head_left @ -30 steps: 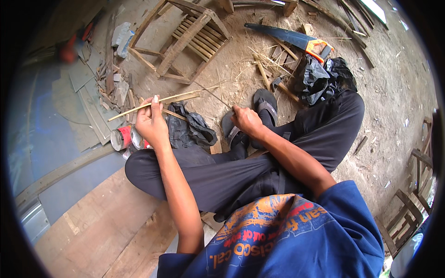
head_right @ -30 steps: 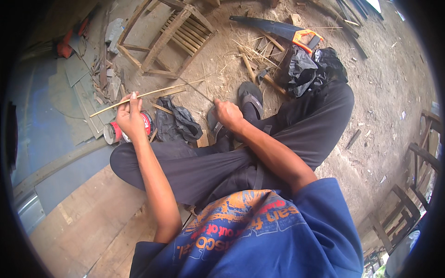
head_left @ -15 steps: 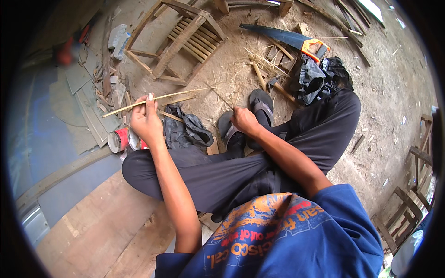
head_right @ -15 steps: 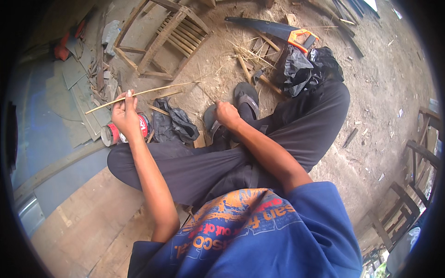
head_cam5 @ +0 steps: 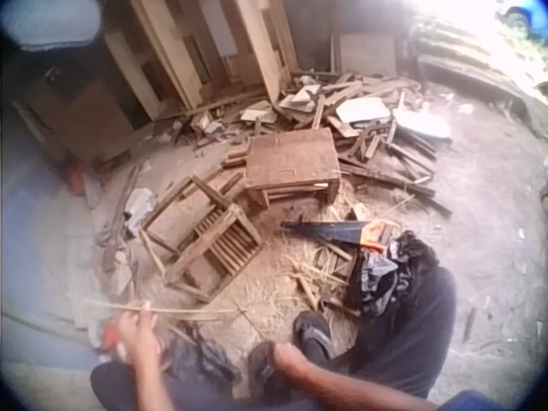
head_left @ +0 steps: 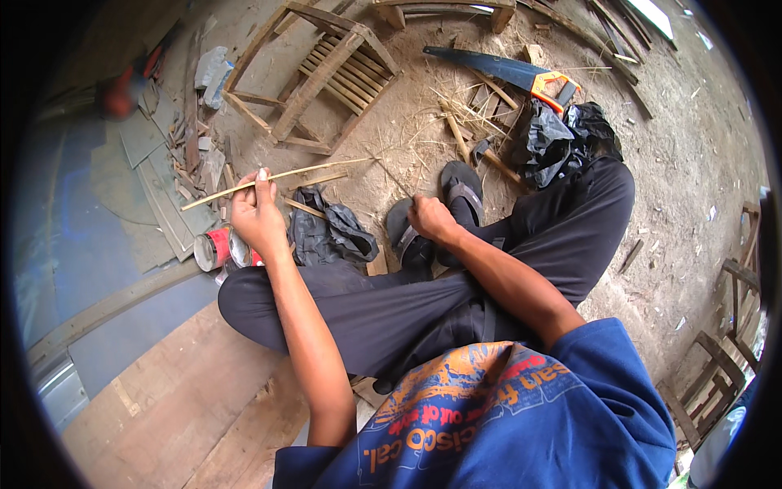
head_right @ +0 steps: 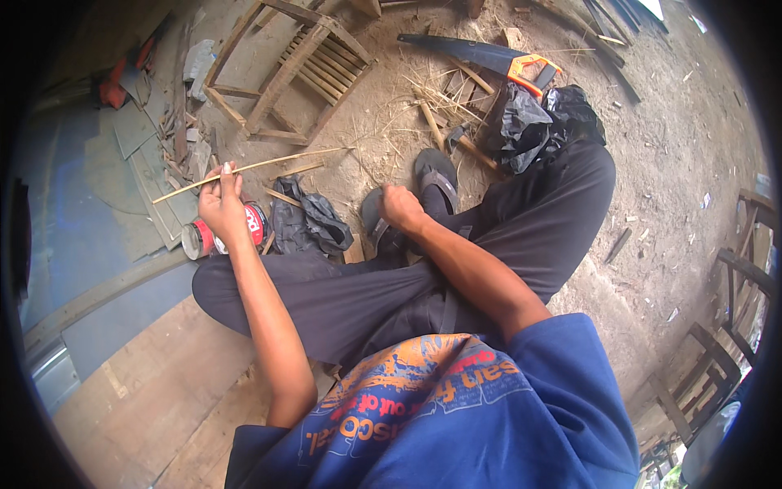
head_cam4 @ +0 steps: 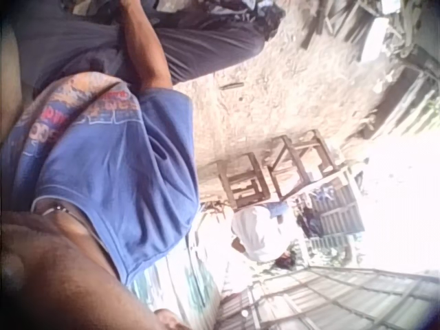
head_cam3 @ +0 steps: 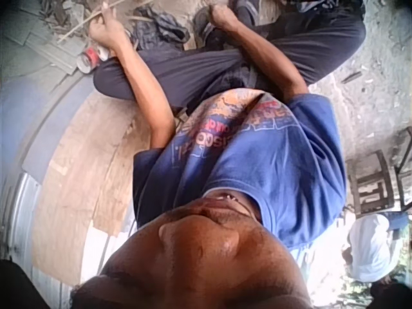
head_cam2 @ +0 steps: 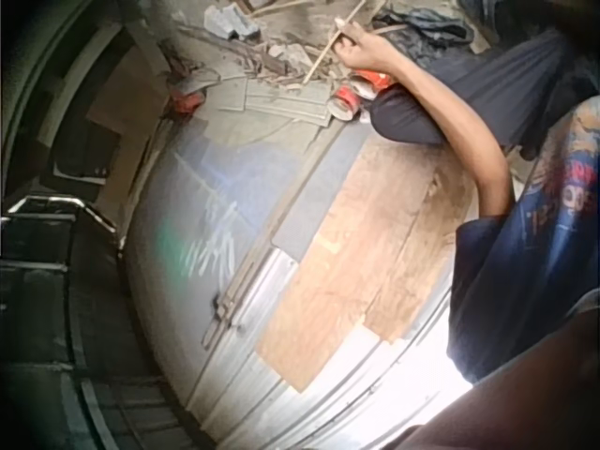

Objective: The person hammers thin wooden slats into the frame of a wooden chair, then uses a knife to shave and shape a separate wooden stick. The person places the shaped stick into the chair frame and uses a hand saw to trim the slats flush with the frame.

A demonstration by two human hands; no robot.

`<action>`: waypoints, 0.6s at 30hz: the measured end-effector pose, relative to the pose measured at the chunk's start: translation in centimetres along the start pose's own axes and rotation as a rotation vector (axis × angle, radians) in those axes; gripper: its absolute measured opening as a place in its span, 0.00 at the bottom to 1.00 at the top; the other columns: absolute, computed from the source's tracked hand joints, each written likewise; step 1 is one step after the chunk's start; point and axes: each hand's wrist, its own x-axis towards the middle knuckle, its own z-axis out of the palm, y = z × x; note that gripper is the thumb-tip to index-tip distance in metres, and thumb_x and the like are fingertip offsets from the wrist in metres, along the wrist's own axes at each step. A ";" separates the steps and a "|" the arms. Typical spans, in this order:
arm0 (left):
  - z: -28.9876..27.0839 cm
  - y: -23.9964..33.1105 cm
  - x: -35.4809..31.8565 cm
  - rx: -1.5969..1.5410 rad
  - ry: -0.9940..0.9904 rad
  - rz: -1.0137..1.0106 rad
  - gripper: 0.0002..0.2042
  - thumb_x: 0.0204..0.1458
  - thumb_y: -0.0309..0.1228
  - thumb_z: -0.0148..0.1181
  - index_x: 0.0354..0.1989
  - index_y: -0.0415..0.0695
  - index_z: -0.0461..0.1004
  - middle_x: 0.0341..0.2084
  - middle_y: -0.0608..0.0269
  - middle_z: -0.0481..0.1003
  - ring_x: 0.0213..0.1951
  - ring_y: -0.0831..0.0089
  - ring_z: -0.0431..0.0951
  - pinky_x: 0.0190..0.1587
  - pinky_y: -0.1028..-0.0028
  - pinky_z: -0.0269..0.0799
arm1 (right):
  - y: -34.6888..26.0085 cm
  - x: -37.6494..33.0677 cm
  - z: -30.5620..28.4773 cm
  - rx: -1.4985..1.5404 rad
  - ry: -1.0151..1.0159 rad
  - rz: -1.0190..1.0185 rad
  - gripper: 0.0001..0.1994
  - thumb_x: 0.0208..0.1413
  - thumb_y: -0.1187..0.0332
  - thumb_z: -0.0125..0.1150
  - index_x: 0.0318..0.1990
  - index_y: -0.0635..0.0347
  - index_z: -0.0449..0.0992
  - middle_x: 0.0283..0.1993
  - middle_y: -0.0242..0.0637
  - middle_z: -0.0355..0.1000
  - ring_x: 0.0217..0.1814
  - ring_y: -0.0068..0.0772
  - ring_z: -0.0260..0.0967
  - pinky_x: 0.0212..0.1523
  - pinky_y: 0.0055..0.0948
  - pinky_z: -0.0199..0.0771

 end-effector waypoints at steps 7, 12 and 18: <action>-0.8 -0.6 -0.3 0.005 0.009 0.004 0.11 0.59 0.24 0.60 0.46 0.29 0.72 0.42 0.50 0.80 0.46 0.68 0.81 0.49 0.71 0.79 | -4.9 -2.3 -2.4 0.128 0.069 -0.385 0.13 0.58 0.63 0.55 0.44 0.63 0.71 0.29 0.61 0.74 0.35 0.65 0.74 0.39 0.56 0.74; -0.3 0.0 -0.5 0.021 0.016 -0.038 0.13 0.59 0.24 0.61 0.47 0.29 0.71 0.42 0.47 0.80 0.46 0.67 0.81 0.49 0.71 0.79 | 0.9 0.4 -0.8 -0.013 0.015 -0.180 0.15 0.57 0.63 0.58 0.42 0.69 0.70 0.32 0.64 0.75 0.38 0.63 0.76 0.39 0.55 0.76; -0.6 -0.4 -0.1 -0.021 0.015 -0.019 0.13 0.59 0.25 0.61 0.47 0.30 0.72 0.42 0.48 0.80 0.46 0.69 0.81 0.49 0.72 0.78 | -0.5 -0.2 -1.0 0.024 0.013 -0.178 0.16 0.58 0.61 0.59 0.43 0.66 0.70 0.33 0.62 0.75 0.40 0.66 0.75 0.42 0.55 0.76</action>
